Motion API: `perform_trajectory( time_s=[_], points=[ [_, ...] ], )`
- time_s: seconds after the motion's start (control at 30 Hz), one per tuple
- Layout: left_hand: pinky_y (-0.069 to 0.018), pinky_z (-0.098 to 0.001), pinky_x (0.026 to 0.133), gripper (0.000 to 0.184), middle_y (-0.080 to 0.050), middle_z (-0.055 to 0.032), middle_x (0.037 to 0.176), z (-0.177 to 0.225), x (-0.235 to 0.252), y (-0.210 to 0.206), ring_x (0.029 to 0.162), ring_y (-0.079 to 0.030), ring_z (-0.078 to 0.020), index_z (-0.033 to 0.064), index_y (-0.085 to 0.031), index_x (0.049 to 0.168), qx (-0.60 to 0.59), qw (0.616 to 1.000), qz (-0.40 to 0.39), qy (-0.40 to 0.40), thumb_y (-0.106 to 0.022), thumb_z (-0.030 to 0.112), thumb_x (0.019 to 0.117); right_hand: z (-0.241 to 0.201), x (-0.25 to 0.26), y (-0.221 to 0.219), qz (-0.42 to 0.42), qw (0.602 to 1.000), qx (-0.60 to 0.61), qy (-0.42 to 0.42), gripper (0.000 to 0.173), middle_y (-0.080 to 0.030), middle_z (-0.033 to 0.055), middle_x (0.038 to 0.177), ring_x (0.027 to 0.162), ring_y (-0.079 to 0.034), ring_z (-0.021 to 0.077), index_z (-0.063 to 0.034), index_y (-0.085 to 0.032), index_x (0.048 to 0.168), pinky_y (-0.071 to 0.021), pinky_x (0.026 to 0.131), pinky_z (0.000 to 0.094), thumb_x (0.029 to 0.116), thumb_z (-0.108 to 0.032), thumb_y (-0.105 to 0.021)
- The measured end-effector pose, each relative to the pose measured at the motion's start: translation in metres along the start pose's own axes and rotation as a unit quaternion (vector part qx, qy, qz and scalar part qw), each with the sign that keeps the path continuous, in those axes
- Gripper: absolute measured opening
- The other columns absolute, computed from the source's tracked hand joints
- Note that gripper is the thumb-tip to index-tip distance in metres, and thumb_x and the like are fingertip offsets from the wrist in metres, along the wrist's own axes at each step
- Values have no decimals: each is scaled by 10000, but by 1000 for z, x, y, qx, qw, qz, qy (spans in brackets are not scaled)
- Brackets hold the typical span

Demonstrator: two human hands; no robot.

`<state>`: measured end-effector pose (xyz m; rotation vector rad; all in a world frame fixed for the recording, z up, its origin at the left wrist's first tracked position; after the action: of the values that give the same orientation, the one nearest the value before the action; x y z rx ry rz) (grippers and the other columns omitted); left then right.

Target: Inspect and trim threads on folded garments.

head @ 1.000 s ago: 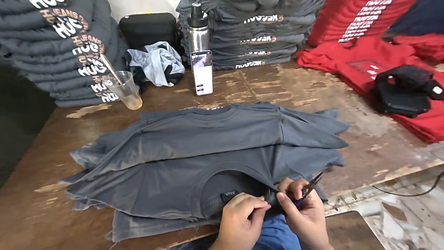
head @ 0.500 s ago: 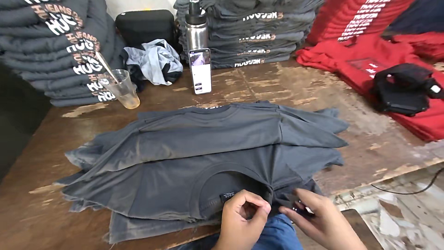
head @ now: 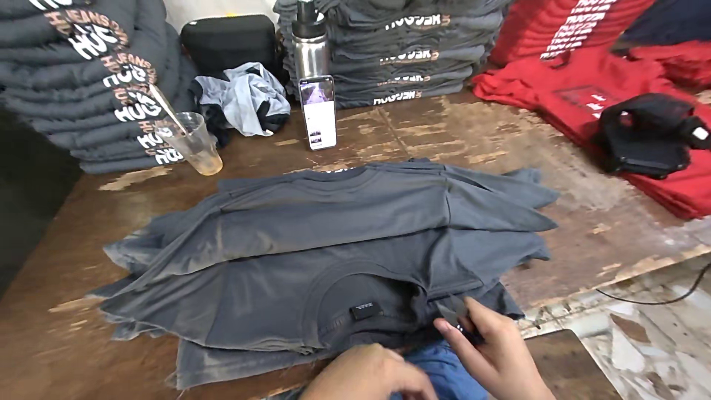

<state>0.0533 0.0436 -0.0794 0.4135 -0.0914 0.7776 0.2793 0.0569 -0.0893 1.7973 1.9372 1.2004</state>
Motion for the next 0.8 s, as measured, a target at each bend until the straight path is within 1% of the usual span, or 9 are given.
perform_trajectory(
  time_s=[0.03, 0.1, 0.2, 0.23, 0.3, 0.37, 0.5, 0.63, 0.8],
  points=[
    [-575, -344, 831, 317, -762, -88, 914, 4, -3, 5, 872, -728, -168, 32, -766, 1028, 23, 999, -45, -3, -678, 332, 980, 0, 3, -4, 24, 1000, 11, 4, 503, -559, 126, 632, 554, -519, 152, 61, -600, 823, -455, 538, 312, 1021, -401, -591],
    [-550, -330, 900, 344, -760, -75, 949, 8, -3, 9, 944, -708, -164, 39, -771, 1022, 56, 998, -4, -14, -700, 370, 960, 1, 12, -17, 59, 998, 9, 8, 511, -578, 100, 649, 578, -537, 134, 37, -609, 836, -472, 555, 303, 957, -455, -671],
    [-564, -211, 754, 170, -706, -40, 879, 2, 8, 10, 804, -668, -85, 56, -746, 994, 157, 972, 169, 46, -707, 215, 951, 7, 20, -42, 106, 992, 55, 48, 291, -556, -6, 693, 621, -487, 1, -43, -611, 858, -427, 582, 142, 855, -313, -721],
    [-563, -212, 755, 179, -701, -39, 926, -1, 13, 9, 828, -667, -88, 73, -740, 1047, 195, 956, 200, 86, -668, 217, 969, 7, 20, -45, 113, 987, 100, 59, 229, -584, -7, 736, 653, -502, -31, -45, -597, 875, -428, 609, 102, 846, -236, -721],
    [-570, -282, 886, 300, -713, -106, 1148, -5, 24, 4, 1014, -694, -163, 38, -694, 1243, 203, 947, 215, 127, -574, 201, 1021, 6, 18, -46, 115, 973, 190, 66, 174, -643, -23, 826, 712, -548, -74, -67, -592, 925, -456, 653, 68, 863, -164, -723],
    [-555, -312, 957, 340, -697, -182, 1232, -11, 34, -4, 1106, -693, -214, -46, -648, 1294, 151, 957, 232, 89, -562, 140, 1023, 9, 14, -44, 105, 959, 256, 56, 135, -652, -58, 851, 743, -576, -75, -108, -601, 949, -486, 680, 82, 878, -135, -713],
    [-572, -197, 846, 224, -748, -116, 1030, -27, 45, -18, 931, -711, -94, -26, -740, 1098, 104, 938, 329, 21, -715, 106, 919, 17, 7, -42, 88, 948, 304, 30, 109, -660, -100, 844, 739, -591, -68, -162, -630, 965, -495, 673, 91, 890, -114, -693],
    [-558, -176, 820, 68, -757, -21, 856, -27, 41, -20, 848, -696, -63, 41, -782, 912, 181, 906, 381, -31, -759, 93, 876, 18, 4, -45, 84, 943, 321, 32, 129, -668, -98, 856, 733, -596, -68, -158, -636, 982, -502, 662, 91, 884, -95, -691],
    [-550, -182, 865, 85, -743, -38, 872, -24, 35, -22, 872, -696, -90, 39, -757, 938, 252, 888, 382, -39, -702, 104, 935, 16, 5, -47, 91, 943, 317, 36, 144, -677, -101, 860, 732, -600, -73, -157, -647, 1001, -506, 666, 85, 879, -101, -699]
  ],
)
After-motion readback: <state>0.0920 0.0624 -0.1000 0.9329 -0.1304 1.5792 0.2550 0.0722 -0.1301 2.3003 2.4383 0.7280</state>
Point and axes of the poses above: each hand's wrist, its own x-axis towards the middle knuckle, its own y-axis out of the back of the hand, z = x × y, the point moved 1 cm from there along x, towards the middle knuckle
